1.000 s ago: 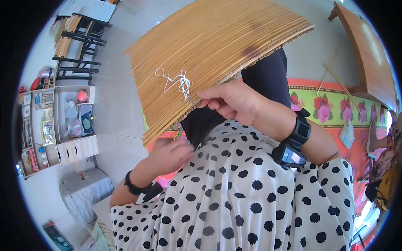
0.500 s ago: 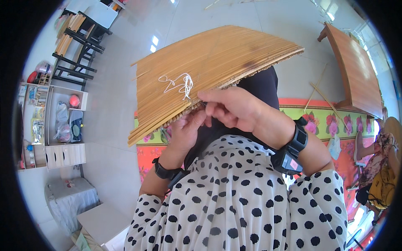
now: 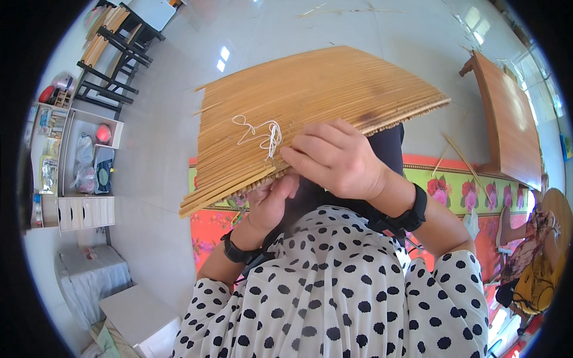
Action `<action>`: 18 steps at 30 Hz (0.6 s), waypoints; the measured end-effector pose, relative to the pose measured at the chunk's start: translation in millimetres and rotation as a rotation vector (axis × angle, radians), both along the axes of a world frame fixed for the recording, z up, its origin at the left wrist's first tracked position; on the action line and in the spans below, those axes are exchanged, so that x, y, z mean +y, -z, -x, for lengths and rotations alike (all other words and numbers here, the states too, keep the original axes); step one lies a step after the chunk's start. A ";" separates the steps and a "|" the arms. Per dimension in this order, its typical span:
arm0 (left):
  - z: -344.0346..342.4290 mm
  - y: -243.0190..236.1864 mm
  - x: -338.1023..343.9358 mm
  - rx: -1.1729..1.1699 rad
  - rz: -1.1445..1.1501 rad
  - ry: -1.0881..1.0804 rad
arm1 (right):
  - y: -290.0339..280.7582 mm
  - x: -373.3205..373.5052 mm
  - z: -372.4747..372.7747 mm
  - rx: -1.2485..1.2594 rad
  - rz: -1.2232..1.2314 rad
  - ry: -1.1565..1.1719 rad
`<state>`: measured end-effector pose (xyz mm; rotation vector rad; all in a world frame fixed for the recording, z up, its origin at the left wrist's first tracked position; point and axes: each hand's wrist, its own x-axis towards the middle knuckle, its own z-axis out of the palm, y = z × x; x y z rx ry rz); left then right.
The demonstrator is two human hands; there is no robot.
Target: The person sits on the floor and weaves a bamboo mat by threading white string through the bamboo strips using a needle. They repeatedly pull the string through, adjust the mat, and continue stitching along the edge.
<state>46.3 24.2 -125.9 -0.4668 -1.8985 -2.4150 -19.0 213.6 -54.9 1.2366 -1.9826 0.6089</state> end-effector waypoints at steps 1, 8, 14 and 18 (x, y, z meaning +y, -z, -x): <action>0.1 -3.7 1.0 0.016 0.013 -0.025 | 1.5 -1.9 0.1 0.014 0.004 -0.004; 2.6 -13.1 -19.7 0.068 0.235 -0.122 | 3.2 -29.7 6.7 0.131 0.088 0.098; -16.2 15.0 -50.6 0.249 0.567 0.048 | -7.6 -53.9 31.1 0.152 0.222 0.184; -17.7 -2.8 -104.9 0.467 0.735 -0.438 | -3.1 -52.3 30.9 0.151 0.192 0.225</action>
